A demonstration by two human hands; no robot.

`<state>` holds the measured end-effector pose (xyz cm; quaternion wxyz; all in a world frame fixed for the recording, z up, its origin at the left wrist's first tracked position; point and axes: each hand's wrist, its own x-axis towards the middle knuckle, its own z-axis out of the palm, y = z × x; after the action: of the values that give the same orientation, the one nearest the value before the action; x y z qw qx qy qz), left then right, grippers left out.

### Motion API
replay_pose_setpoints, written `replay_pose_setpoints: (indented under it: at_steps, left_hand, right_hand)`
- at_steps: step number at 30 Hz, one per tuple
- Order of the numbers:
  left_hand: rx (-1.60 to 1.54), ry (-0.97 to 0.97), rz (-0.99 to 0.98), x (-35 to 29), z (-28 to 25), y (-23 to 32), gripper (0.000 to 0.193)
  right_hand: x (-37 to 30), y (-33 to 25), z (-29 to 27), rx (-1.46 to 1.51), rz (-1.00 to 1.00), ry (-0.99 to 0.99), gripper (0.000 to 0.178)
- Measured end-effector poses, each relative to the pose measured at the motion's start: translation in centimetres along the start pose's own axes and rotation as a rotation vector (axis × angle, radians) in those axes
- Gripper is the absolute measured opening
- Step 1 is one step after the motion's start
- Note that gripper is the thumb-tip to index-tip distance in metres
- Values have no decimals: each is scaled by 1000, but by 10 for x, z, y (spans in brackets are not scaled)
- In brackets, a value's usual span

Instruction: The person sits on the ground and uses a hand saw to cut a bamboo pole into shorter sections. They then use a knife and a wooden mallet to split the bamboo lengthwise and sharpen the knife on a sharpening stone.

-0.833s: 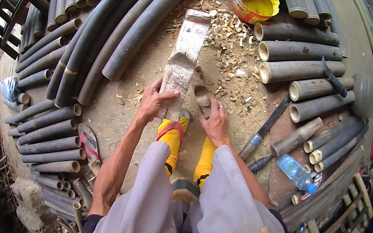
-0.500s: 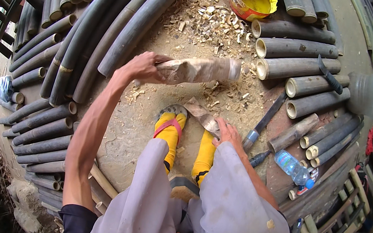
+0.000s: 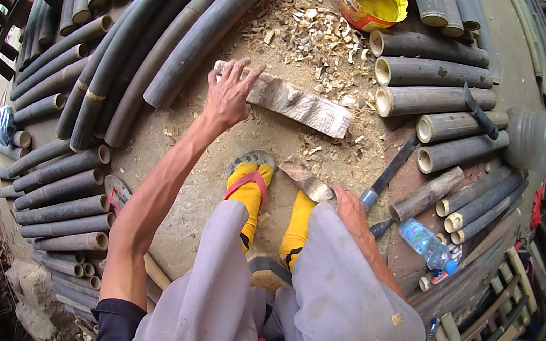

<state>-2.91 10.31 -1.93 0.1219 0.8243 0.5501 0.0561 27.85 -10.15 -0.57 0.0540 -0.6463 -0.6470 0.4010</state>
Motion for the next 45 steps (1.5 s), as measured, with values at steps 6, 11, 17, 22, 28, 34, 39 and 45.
replay_pose_setpoints:
  at_steps: [6, 11, 17, 22, 28, 34, 39, 45]
  left_hand:
    - [16, -288, -17, 15, 3, -25, 88]
    - [-283, -57, -453, -37, 23, 0, 88]
    - [-755, -150, -657, -35, 41, 70, 84]
    - [-687, -370, -654, -60, 60, 98, 77]
    - [-734, -359, -687, -83, 46, 70, 55]
    - [-880, -134, -596, -115, 44, 64, 37]
    - [-1009, -164, -607, -126, 46, 68, 29]
    - [-1082, -231, -603, -128, 49, 68, 27]
  right_hand:
    - [2, -1, -2, 56, 54, -25, 56]
    - [-14, -10, -15, 117, 125, 60, 57]
    - [-46, -8, -19, 73, 218, 138, 58]
    - [-77, -6, -15, 62, 298, 122, 60]
    - [-113, 2, 0, -7, 402, 27, 53]
    - [-93, 0, -24, 61, 448, 84, 42]
    - [-23, 50, -91, -95, 287, 587, 53]
    - [48, 139, -159, 36, 588, 979, 88]
